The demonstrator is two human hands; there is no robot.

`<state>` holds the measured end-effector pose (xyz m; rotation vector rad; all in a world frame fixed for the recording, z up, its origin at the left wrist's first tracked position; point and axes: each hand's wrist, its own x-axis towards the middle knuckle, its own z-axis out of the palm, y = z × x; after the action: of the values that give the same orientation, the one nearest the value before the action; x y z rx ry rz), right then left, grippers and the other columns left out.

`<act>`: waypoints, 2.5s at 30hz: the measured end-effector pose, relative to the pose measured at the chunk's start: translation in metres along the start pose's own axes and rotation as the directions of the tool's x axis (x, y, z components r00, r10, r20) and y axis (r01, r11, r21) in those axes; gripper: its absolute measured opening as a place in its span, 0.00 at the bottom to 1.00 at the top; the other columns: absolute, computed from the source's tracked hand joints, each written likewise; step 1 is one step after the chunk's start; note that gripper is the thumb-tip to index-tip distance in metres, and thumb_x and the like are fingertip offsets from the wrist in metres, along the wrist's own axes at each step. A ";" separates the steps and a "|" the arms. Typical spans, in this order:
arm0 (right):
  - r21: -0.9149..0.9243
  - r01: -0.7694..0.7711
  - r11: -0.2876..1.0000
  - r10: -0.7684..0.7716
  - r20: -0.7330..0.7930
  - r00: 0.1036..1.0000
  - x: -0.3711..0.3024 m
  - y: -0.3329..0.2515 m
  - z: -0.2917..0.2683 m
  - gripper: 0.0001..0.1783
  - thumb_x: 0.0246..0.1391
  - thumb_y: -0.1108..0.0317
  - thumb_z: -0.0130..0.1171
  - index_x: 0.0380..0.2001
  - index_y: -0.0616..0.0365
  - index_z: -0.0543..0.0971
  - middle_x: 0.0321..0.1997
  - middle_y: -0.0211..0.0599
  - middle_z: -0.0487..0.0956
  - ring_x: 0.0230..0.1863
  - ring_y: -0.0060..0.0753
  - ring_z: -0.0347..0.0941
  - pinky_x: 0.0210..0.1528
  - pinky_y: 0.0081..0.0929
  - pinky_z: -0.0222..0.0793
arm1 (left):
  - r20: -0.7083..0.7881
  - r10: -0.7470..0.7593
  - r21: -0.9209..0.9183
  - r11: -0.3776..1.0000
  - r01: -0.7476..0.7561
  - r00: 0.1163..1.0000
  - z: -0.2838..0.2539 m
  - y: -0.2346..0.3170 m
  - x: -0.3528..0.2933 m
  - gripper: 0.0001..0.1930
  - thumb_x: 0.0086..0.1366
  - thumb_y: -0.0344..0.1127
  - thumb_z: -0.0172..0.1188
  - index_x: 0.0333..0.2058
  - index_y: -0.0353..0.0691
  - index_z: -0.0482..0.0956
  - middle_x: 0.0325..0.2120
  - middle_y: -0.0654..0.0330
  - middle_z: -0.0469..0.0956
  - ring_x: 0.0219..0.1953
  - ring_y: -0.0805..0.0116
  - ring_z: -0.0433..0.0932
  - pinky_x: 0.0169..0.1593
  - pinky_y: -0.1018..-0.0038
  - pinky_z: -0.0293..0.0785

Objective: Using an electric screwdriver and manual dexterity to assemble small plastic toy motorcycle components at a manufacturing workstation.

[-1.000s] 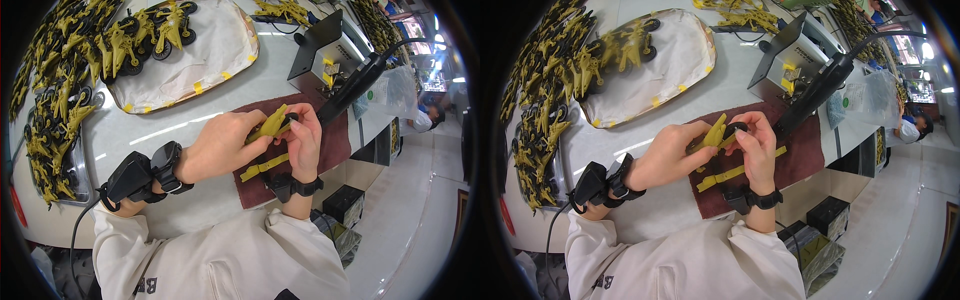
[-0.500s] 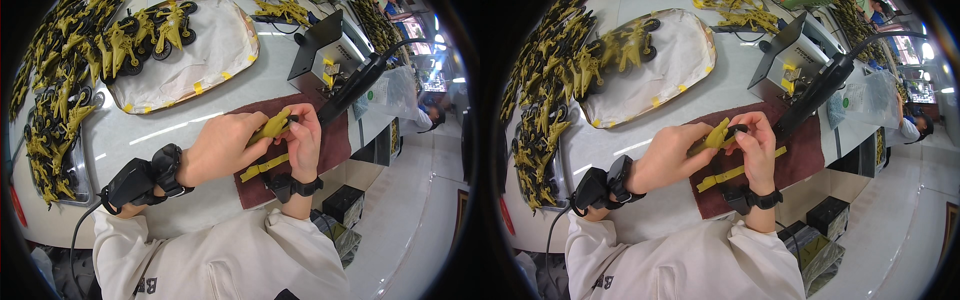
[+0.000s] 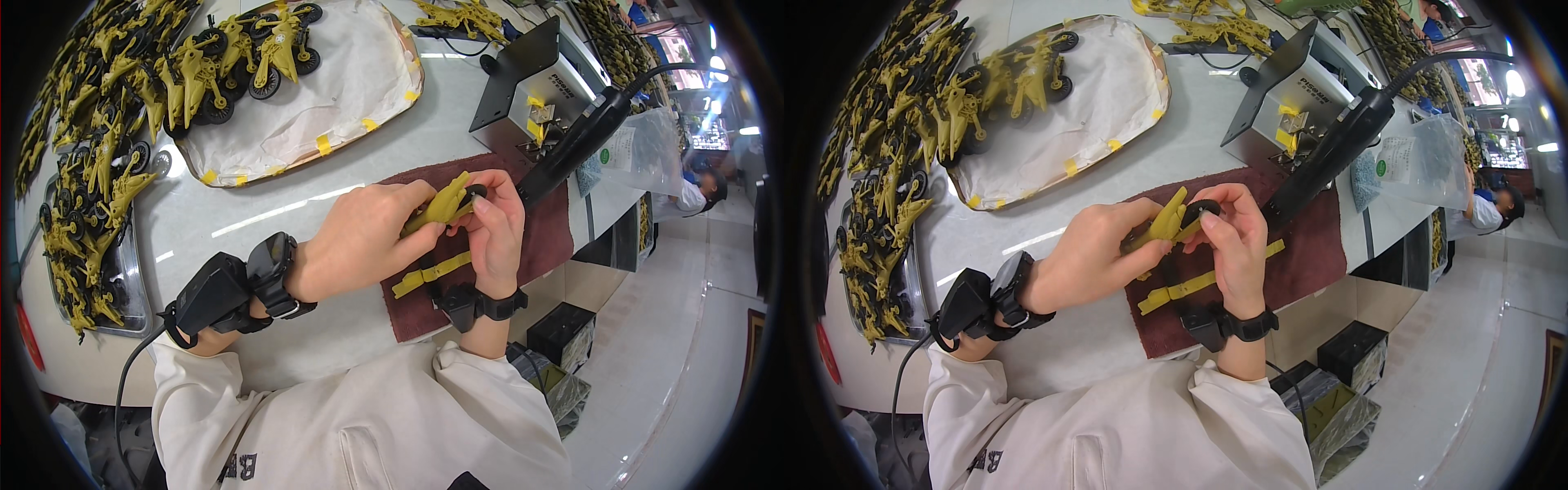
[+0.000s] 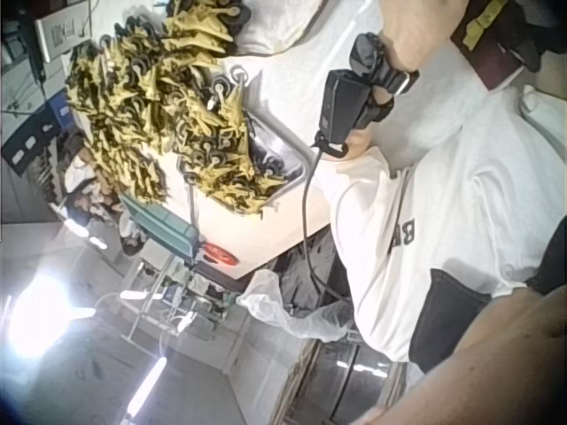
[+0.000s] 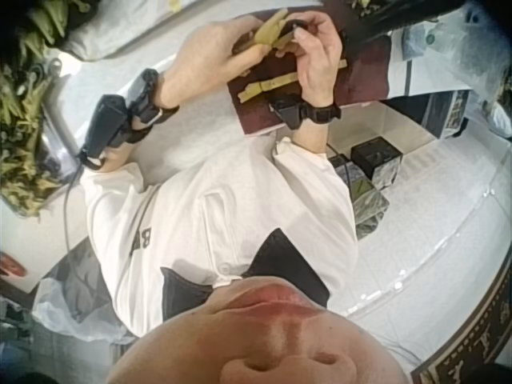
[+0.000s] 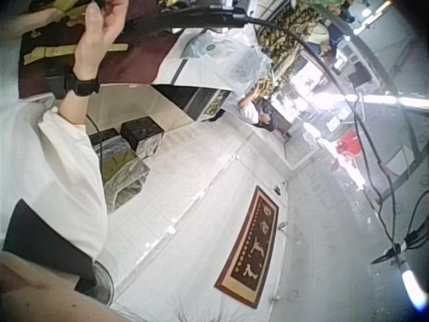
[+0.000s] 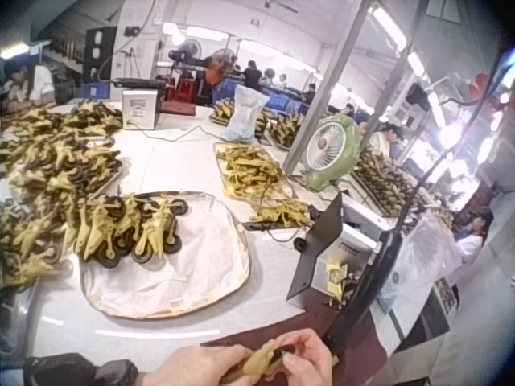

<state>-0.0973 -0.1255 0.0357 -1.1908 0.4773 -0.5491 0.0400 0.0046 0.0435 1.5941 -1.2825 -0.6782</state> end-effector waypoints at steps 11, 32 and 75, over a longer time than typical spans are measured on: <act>-0.029 0.022 0.999 -0.022 -0.002 1.000 0.000 0.002 -0.001 0.10 0.51 0.70 0.54 0.36 0.62 0.69 0.37 0.36 0.73 0.31 0.21 0.72 0.27 0.18 0.72 | -0.042 0.034 0.028 0.999 -0.033 0.999 0.001 0.002 -0.002 0.10 0.55 0.35 0.58 0.31 0.34 0.72 0.18 0.51 0.73 0.21 0.53 0.73 0.25 0.66 0.67; -0.003 0.066 0.998 -0.066 -0.008 0.998 0.000 0.006 -0.001 0.06 0.45 0.71 0.50 0.27 0.58 0.65 0.34 0.35 0.70 0.30 0.21 0.68 0.25 0.19 0.70 | -0.007 0.112 0.282 0.954 -0.105 0.994 0.005 0.008 -0.007 0.11 0.55 0.37 0.58 0.34 0.39 0.71 0.23 0.57 0.75 0.25 0.58 0.77 0.26 0.66 0.72; -0.007 0.086 0.996 -0.086 -0.037 0.996 0.000 0.003 0.002 0.06 0.45 0.70 0.50 0.27 0.57 0.65 0.31 0.33 0.69 0.30 0.20 0.66 0.26 0.18 0.69 | -0.039 0.083 0.091 0.993 -0.079 0.996 0.004 0.007 -0.003 0.10 0.53 0.34 0.59 0.32 0.34 0.73 0.21 0.52 0.74 0.22 0.52 0.72 0.26 0.66 0.68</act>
<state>-0.0954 -0.1233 0.0337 -1.2119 0.4609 -0.6453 0.0330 0.0063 0.0476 1.6106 -1.3550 -0.5402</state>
